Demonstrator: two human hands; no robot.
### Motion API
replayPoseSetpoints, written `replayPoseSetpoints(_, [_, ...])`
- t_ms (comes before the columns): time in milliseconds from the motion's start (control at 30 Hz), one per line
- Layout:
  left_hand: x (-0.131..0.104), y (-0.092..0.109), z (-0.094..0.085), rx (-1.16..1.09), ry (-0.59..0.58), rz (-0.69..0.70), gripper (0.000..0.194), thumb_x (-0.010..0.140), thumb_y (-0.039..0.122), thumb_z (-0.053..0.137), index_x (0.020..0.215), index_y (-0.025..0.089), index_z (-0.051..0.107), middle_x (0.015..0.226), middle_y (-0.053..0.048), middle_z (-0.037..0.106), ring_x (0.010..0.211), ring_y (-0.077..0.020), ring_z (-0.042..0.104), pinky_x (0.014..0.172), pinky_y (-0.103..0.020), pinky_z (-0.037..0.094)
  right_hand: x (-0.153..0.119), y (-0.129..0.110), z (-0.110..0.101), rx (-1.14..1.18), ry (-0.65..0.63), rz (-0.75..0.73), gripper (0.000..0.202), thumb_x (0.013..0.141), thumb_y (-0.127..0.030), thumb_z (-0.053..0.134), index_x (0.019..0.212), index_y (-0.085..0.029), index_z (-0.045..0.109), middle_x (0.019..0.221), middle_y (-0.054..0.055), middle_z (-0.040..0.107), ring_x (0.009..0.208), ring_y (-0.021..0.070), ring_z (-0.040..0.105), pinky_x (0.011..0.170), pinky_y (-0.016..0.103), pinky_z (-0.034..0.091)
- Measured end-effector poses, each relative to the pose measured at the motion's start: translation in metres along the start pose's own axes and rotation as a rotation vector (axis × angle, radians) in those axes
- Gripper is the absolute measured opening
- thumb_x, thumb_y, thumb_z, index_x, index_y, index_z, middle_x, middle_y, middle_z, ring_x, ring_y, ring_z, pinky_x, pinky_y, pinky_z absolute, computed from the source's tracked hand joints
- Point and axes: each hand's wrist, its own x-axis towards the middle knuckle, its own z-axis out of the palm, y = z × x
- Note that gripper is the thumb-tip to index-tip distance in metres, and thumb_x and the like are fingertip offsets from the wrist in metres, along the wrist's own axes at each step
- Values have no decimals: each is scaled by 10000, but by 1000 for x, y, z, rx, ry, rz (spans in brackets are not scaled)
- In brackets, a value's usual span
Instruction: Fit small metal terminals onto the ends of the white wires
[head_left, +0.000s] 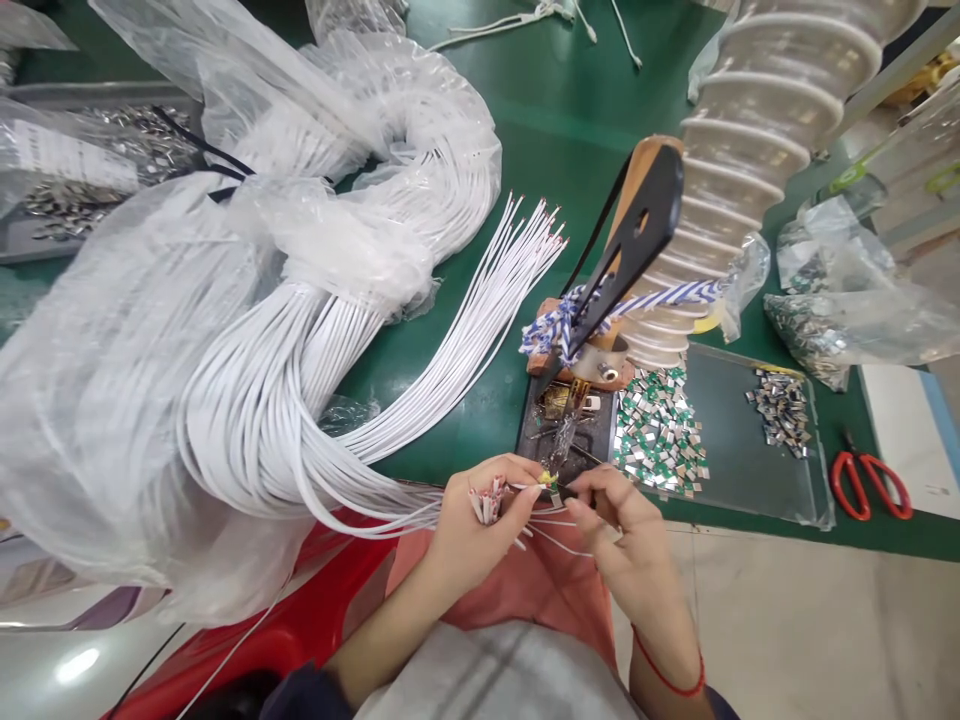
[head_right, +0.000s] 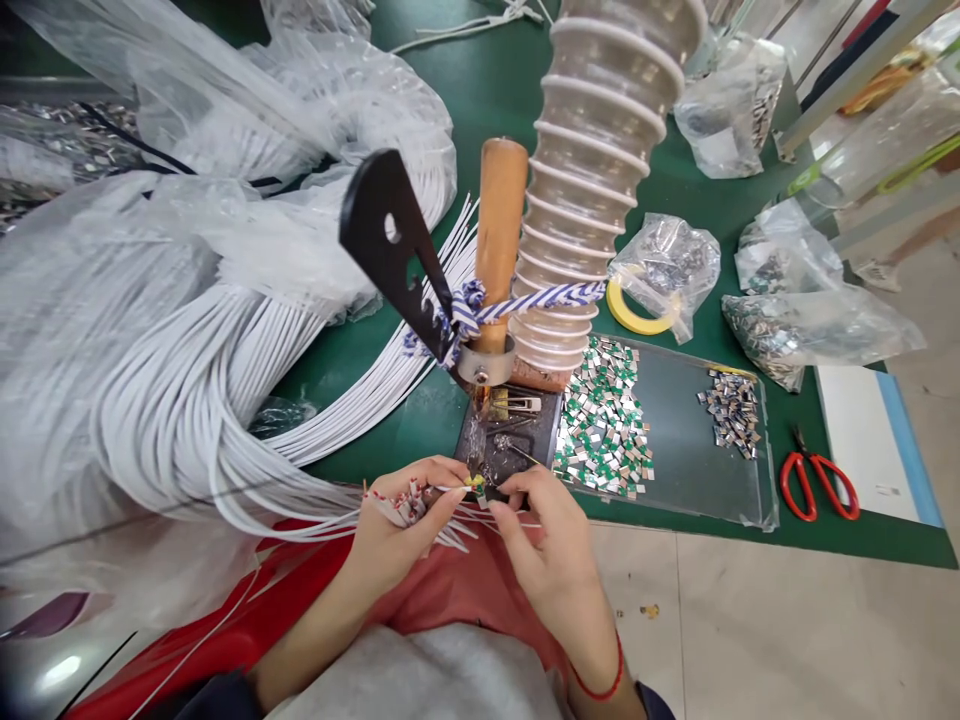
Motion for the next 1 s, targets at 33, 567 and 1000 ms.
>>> replayPoseSetpoints(33, [0,0,0,2,5,3,137,829,139,640,707,192,673,837,-53,779,743,-185,737,665,-267,579,2,-2,2,-47,-18,-39,74,974,-230,619,903,-232,640,835,11,658,758,171,619,681,273,485])
replayPoseSetpoints(567, [0,-2,1,-5,37,54,138,830,122,643,714,177,692,829,-64,787,750,-177,740,688,-250,583,8,-10,16,-101,-18,-152,262,1006,-199,510,753,-226,575,736,7,615,687,169,588,626,272,468])
replayPoseSetpoints(1000, [4,10,2,145,70,168,160,842,109,622,715,196,666,802,-34,776,705,-152,721,675,-228,576,2,-1,8,97,119,-6,167,1026,-294,509,943,-236,642,695,-30,590,594,141,543,555,239,436])
